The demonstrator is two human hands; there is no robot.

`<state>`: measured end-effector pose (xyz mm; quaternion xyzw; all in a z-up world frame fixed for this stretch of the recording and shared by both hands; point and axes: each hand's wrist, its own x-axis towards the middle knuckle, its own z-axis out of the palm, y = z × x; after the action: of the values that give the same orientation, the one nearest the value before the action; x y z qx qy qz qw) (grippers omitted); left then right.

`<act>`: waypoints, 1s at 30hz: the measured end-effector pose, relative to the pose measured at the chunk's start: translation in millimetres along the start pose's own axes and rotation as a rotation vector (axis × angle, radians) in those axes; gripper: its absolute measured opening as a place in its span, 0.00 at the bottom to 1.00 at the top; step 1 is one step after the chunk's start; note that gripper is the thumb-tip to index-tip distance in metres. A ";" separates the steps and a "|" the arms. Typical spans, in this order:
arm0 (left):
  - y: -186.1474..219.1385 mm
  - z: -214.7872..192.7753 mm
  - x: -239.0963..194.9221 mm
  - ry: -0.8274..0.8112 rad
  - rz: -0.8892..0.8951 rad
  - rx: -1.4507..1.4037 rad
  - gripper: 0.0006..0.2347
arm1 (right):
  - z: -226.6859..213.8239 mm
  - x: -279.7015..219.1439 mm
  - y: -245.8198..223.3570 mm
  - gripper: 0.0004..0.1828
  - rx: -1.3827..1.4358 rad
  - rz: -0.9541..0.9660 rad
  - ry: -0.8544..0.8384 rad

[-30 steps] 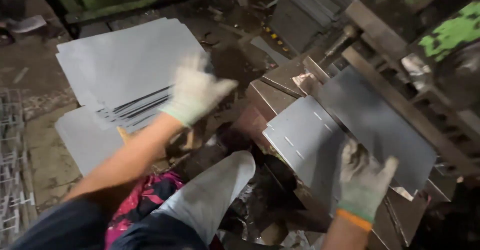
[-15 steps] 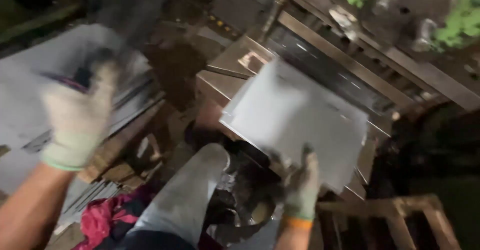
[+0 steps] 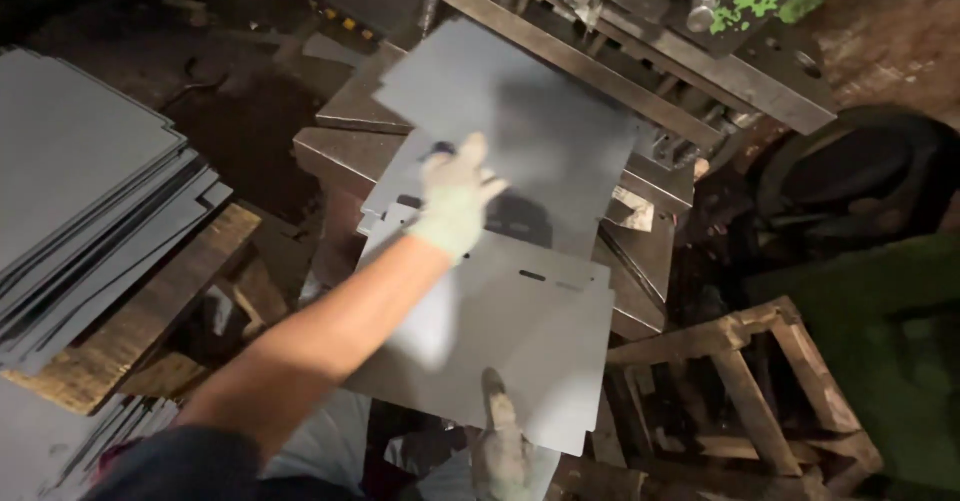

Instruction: Repeatedly loading metal sheets into a industrial press machine for processing.

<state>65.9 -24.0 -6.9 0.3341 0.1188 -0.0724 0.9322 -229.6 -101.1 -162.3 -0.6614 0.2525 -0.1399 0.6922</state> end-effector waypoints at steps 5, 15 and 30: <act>-43.6 44.6 7.5 0.007 -0.141 0.009 0.18 | -6.4 -5.4 -0.1 0.31 0.038 0.114 0.026; -19.2 47.0 4.8 -0.037 -0.054 0.066 0.16 | 15.9 -12.8 -46.0 0.29 0.204 0.267 0.091; -22.0 65.3 -4.9 0.020 -0.031 0.079 0.12 | -11.5 -30.0 25.9 0.25 -0.422 -0.158 0.028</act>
<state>67.8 -82.4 29.9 0.3695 0.1305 -0.0881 0.9158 -264.4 -92.8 -182.9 -0.8072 0.2332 -0.1469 0.5219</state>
